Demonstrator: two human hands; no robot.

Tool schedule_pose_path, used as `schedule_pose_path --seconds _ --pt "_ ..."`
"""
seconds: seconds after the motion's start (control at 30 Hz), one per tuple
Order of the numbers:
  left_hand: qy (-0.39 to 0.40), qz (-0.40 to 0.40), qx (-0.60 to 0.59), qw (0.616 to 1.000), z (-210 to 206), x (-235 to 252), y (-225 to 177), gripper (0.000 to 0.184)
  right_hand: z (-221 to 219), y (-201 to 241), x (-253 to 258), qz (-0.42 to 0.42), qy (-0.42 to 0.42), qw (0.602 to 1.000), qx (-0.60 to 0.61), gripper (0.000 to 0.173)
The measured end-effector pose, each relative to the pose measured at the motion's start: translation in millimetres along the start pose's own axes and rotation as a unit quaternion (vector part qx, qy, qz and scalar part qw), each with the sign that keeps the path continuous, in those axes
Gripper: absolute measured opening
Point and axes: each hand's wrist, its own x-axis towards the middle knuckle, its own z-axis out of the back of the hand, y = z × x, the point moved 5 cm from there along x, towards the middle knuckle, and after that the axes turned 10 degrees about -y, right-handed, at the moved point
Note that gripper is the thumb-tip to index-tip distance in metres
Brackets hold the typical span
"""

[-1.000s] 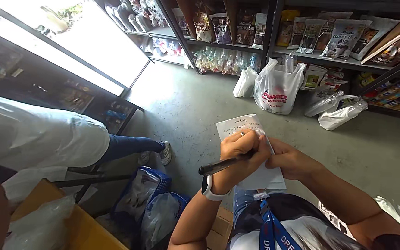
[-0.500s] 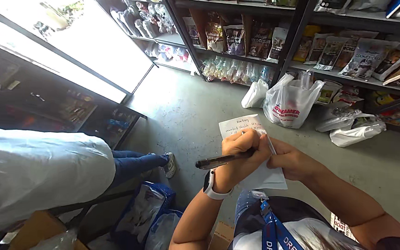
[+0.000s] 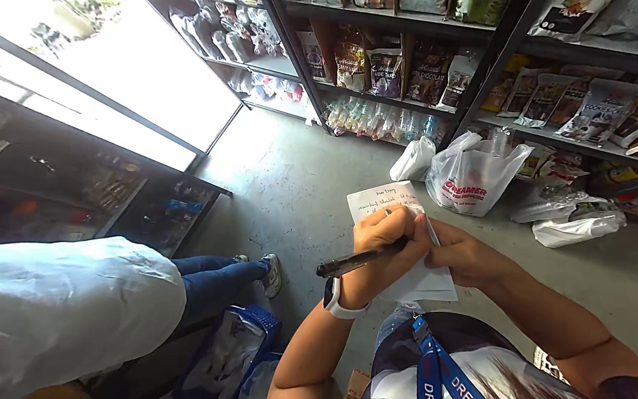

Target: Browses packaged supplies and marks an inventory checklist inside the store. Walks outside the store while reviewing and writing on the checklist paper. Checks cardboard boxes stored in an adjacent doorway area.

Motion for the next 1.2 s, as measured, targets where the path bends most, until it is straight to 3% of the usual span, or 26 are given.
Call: schedule_pose_path --seconds 0.63,1.2 --pt "0.015 -0.005 -0.01 1.0 16.0 16.0 11.0 0.027 -2.6 -0.6 25.0 -0.001 -0.009 1.0 -0.005 0.051" --pt "-0.023 0.001 -0.02 1.0 38.2 7.9 -0.3 0.029 -18.1 -11.8 27.4 -0.02 0.0 1.0 0.022 0.053"
